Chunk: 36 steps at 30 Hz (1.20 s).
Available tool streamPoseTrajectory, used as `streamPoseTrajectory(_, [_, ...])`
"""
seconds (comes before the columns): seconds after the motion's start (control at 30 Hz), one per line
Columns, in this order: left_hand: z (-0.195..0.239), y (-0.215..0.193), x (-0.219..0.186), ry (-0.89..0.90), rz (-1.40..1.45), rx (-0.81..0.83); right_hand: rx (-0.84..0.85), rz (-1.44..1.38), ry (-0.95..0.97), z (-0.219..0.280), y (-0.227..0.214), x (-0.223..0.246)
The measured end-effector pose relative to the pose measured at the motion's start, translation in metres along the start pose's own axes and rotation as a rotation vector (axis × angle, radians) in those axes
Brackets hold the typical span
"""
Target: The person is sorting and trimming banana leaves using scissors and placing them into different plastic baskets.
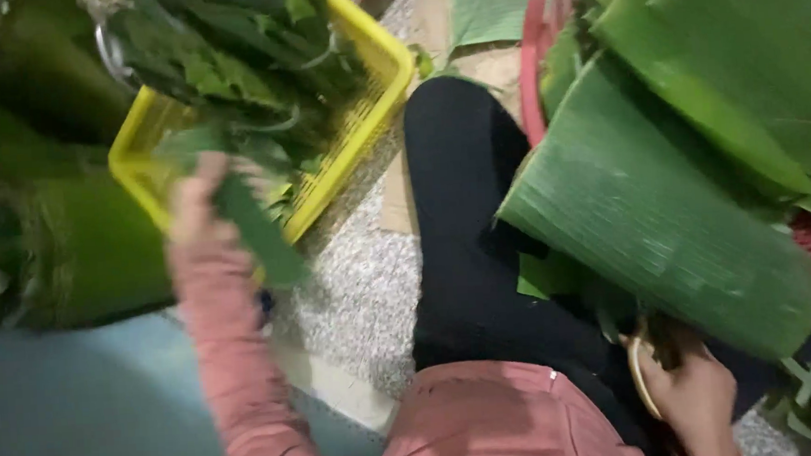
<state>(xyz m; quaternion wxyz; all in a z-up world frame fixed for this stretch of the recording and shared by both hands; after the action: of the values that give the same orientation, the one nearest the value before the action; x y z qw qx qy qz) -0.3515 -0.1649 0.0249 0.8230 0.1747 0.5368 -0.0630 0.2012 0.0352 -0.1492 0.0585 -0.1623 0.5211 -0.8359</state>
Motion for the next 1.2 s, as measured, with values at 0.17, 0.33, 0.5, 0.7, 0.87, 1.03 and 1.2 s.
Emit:
streamPoseTrajectory(0.17, [-0.138,-0.189,0.022,-0.032,-0.685,-0.351,-0.066,0.067,-0.182,0.000,-0.025,0.018])
streamPoseTrajectory(0.33, [-0.125,-0.141,0.091,0.856,-1.250,-0.456,-0.058,-0.641,0.190,0.003,-0.079,0.035])
streamPoseTrajectory(0.5, [0.038,0.092,0.116,0.709,-0.776,0.091,-0.017,-1.606,0.258,-0.005,-0.050,0.010])
streamPoseTrajectory(0.7, [0.114,0.197,0.137,0.655,-0.723,0.730,-0.121,-1.460,0.240,0.014,-0.061,0.007])
streamPoseTrajectory(0.87, [0.168,0.202,0.085,0.754,-0.677,1.159,-0.471,-1.022,-0.408,0.038,-0.044,-0.057])
streamPoseTrajectory(1.03, [0.191,0.207,0.081,0.963,-0.623,1.069,-0.188,-1.993,-0.039,0.072,-0.097,-0.048])
streamPoseTrajectory(1.2, [0.190,0.181,0.121,1.094,-0.531,1.304,-0.047,-1.674,-0.106,0.093,0.005,-0.204])
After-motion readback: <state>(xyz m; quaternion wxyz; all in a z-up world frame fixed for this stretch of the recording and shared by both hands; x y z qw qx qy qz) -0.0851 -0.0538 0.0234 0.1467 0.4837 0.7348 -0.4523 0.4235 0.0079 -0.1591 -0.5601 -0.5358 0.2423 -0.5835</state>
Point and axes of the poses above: each hand's wrist, its own z-axis away from the middle knuckle, its own y-axis out of the palm, x = y × z, the point moved 1 cm from there along -z, towards the middle knuckle, and after that the axes turned 4 degrees about z, right-handed, at the moved point
